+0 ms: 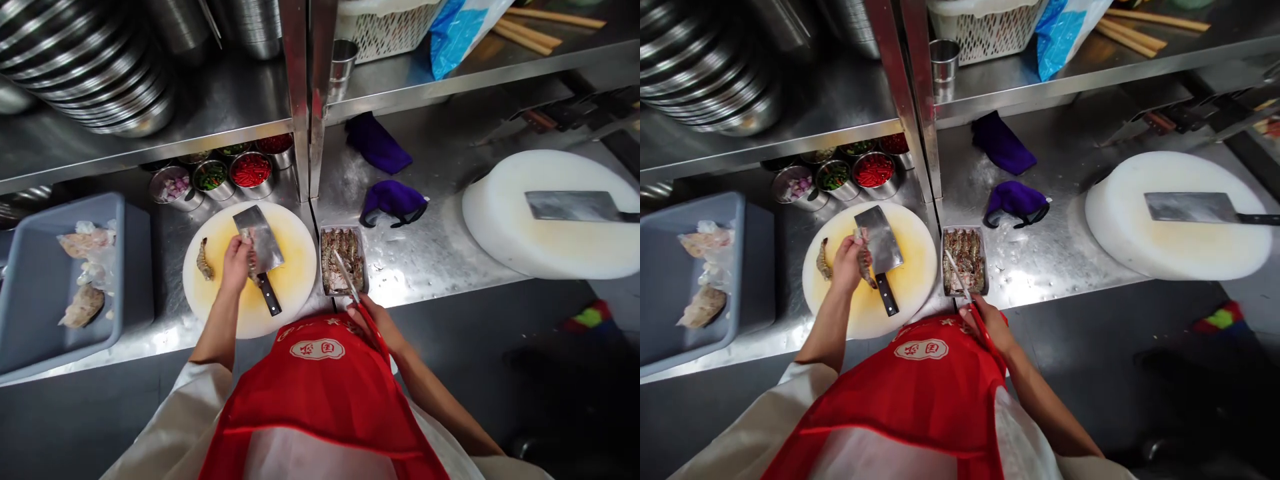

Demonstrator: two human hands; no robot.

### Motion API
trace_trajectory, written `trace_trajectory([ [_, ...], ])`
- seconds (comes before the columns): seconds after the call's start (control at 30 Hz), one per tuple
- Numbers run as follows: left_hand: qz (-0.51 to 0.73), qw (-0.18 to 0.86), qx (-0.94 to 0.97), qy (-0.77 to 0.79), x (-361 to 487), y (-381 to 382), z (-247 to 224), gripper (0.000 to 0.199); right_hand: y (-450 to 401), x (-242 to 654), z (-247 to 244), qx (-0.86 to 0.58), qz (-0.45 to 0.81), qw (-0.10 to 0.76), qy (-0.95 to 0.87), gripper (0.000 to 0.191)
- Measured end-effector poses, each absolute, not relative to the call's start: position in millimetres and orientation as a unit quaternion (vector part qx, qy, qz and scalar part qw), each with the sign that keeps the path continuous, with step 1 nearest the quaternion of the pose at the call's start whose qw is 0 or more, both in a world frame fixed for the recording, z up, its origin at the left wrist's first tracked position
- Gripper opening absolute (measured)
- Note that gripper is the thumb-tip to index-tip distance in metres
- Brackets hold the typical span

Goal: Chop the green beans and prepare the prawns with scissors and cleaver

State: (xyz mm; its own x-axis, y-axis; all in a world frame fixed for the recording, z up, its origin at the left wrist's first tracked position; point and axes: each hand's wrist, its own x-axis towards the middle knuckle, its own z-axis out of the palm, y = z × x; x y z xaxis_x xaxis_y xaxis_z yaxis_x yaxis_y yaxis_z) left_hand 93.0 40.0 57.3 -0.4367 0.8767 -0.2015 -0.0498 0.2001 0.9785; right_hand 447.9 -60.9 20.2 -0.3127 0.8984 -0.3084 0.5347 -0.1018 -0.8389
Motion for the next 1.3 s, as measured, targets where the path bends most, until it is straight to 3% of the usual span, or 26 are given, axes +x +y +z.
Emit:
trace_trajectory([
  [0.13, 0.586, 0.523, 0.253, 0.565, 193.6, 40.5, 55.8, 0.033, -55.4, 423.4, 36.6, -0.564, 0.445, 0.196, -0.667, 0.050],
  [0.33, 0.566, 0.439, 0.382, 0.584, 266.6, 29.7, 42.3, 0.018, -53.1, 416.9, 36.5, -0.612, 0.379, 0.193, -0.667, 0.059],
  [0.8, 0.534, 0.435, 0.422, 0.590, 275.4, 22.8, 21.4, 0.016, -67.5, 416.4, 19.8, -0.663, 0.342, 0.153, -0.648, 0.059],
  [1.3, 0.529, 0.464, 0.409, 0.582, 269.9, 26.6, -8.7, 0.024, -58.7, 415.4, 19.2, -0.645, 0.376, 0.152, -0.648, 0.036],
])
